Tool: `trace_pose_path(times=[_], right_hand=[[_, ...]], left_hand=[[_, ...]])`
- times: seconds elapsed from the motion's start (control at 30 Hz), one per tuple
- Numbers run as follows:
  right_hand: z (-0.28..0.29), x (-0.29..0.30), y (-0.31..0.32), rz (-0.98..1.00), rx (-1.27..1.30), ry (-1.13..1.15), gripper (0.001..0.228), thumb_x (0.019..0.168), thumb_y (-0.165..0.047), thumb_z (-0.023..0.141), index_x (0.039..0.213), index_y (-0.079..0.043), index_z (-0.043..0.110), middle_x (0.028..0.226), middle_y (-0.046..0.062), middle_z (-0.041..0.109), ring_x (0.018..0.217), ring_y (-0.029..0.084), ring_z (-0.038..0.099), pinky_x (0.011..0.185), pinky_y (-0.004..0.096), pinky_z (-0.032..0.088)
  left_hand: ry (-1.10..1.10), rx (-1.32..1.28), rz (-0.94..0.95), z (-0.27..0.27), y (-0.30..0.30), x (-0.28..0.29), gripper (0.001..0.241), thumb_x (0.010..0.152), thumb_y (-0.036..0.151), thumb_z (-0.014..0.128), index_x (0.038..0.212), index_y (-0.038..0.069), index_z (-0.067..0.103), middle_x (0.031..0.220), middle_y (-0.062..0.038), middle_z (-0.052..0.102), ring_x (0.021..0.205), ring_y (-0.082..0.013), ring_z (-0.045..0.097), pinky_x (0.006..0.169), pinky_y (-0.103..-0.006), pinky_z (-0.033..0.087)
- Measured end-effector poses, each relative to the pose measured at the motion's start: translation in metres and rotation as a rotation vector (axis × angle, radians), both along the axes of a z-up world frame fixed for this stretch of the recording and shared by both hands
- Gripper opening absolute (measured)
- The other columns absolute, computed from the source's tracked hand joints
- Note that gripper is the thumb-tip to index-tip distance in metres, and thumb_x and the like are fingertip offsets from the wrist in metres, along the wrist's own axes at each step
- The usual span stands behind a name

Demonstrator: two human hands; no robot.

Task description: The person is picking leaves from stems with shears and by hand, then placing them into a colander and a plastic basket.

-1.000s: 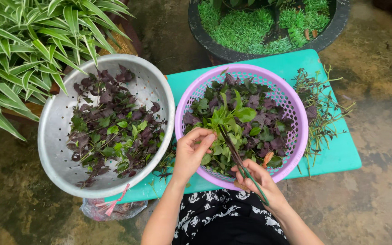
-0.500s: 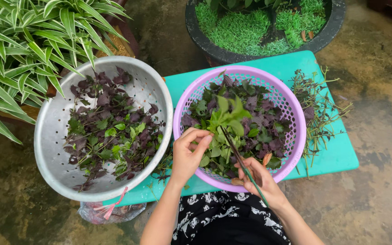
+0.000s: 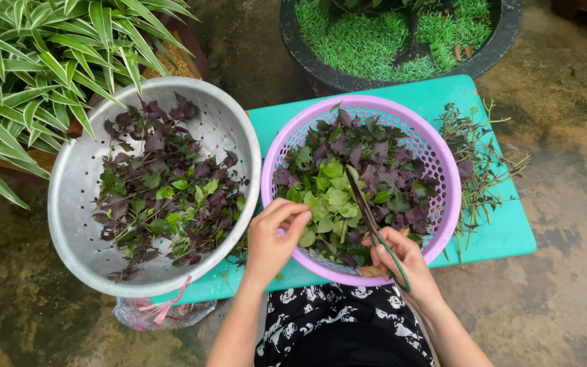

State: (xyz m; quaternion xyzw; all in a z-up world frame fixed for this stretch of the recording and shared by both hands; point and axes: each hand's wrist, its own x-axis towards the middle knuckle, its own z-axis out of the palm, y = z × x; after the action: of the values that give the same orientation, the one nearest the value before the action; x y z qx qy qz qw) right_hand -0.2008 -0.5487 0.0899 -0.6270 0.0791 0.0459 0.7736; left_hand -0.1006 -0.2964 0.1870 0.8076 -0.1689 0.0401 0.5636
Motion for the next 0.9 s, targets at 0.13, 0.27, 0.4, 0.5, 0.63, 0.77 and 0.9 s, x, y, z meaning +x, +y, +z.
trace_pose_path(times=[0.13, 0.27, 0.4, 0.5, 0.63, 0.77, 0.9], right_hand=[[0.005, -0.001, -0.006, -0.036, 0.042, 0.070, 0.027, 0.096, -0.022, 0.063, 0.109, 0.002, 0.067, 0.070, 0.001, 0.054, 0.059, 0.009, 0.047, 0.050, 0.025, 0.034], [0.015, 0.003, -0.001, -0.042, 0.070, 0.037, 0.029, 0.099, -0.021, 0.062, 0.110, 0.005, 0.067, 0.073, 0.001, 0.052, 0.065, 0.009, 0.047, 0.056, 0.024, 0.036], [0.019, 0.006, 0.007, -0.070, 0.096, 0.084, 0.030, 0.098, -0.021, 0.061, 0.111, 0.006, 0.065, 0.075, 0.002, 0.052, 0.063, 0.009, 0.045, 0.053, 0.025, 0.035], [0.014, 0.007, 0.012, -0.037, 0.093, 0.093, 0.030, 0.099, -0.021, 0.061, 0.112, 0.006, 0.065, 0.075, 0.002, 0.052, 0.063, 0.010, 0.045, 0.053, 0.025, 0.035], [0.008, 0.001, 0.013, -0.037, 0.099, 0.097, 0.030, 0.098, -0.019, 0.062, 0.114, 0.006, 0.064, 0.079, 0.003, 0.053, 0.066, 0.011, 0.046, 0.054, 0.026, 0.036], [0.007, 0.003, 0.016, -0.046, 0.109, 0.098, 0.030, 0.099, -0.020, 0.061, 0.114, 0.006, 0.064, 0.080, 0.004, 0.052, 0.070, 0.011, 0.048, 0.055, 0.026, 0.036], [0.013, 0.006, 0.024, -0.054, 0.080, 0.138, 0.029, 0.098, -0.019, 0.061, 0.114, 0.005, 0.064, 0.081, 0.004, 0.052, 0.069, 0.011, 0.048, 0.055, 0.027, 0.037]], left_hand=[[-0.014, -0.022, 0.068, -0.004, 0.034, -0.019, 0.014, 0.091, 0.009, 0.073, 0.103, 0.003, 0.076, 0.089, -0.004, 0.072, 0.073, -0.0120, 0.069, 0.064, -0.0251, 0.055], [0.146, 0.120, 0.204, -0.015, 0.068, -0.046, 0.016, 0.087, 0.013, 0.075, 0.100, 0.004, 0.077, 0.085, -0.004, 0.073, 0.066, -0.0150, 0.070, 0.061, -0.0270, 0.055], [0.357, 0.537, 0.274, -0.040, 0.078, -0.060, 0.017, 0.089, 0.021, 0.074, 0.103, 0.011, 0.079, 0.093, -0.006, 0.074, 0.077, -0.0230, 0.072, 0.070, -0.0360, 0.054], [0.078, 0.484, 0.321, -0.049, 0.072, -0.058, 0.028, 0.089, 0.020, 0.072, 0.114, 0.007, 0.073, 0.111, -0.013, 0.071, 0.092, -0.0303, 0.070, 0.078, -0.0395, 0.054], [-0.071, 0.215, 0.321, -0.030, 0.079, -0.059, 0.038, 0.089, 0.022, 0.071, 0.124, 0.008, 0.067, 0.119, -0.013, 0.070, 0.096, -0.0306, 0.072, 0.079, -0.0387, 0.056], [0.076, 0.406, 0.514, -0.024, 0.128, -0.039, 0.021, 0.095, 0.023, 0.067, 0.113, 0.016, 0.075, 0.103, -0.007, 0.075, 0.081, -0.0294, 0.074, 0.071, -0.0405, 0.056], [0.023, 0.632, 0.557, -0.067, 0.206, 0.029, 0.014, 0.094, 0.020, 0.067, 0.102, 0.018, 0.078, 0.098, -0.007, 0.075, 0.088, -0.0326, 0.072, 0.075, -0.0462, 0.056]])
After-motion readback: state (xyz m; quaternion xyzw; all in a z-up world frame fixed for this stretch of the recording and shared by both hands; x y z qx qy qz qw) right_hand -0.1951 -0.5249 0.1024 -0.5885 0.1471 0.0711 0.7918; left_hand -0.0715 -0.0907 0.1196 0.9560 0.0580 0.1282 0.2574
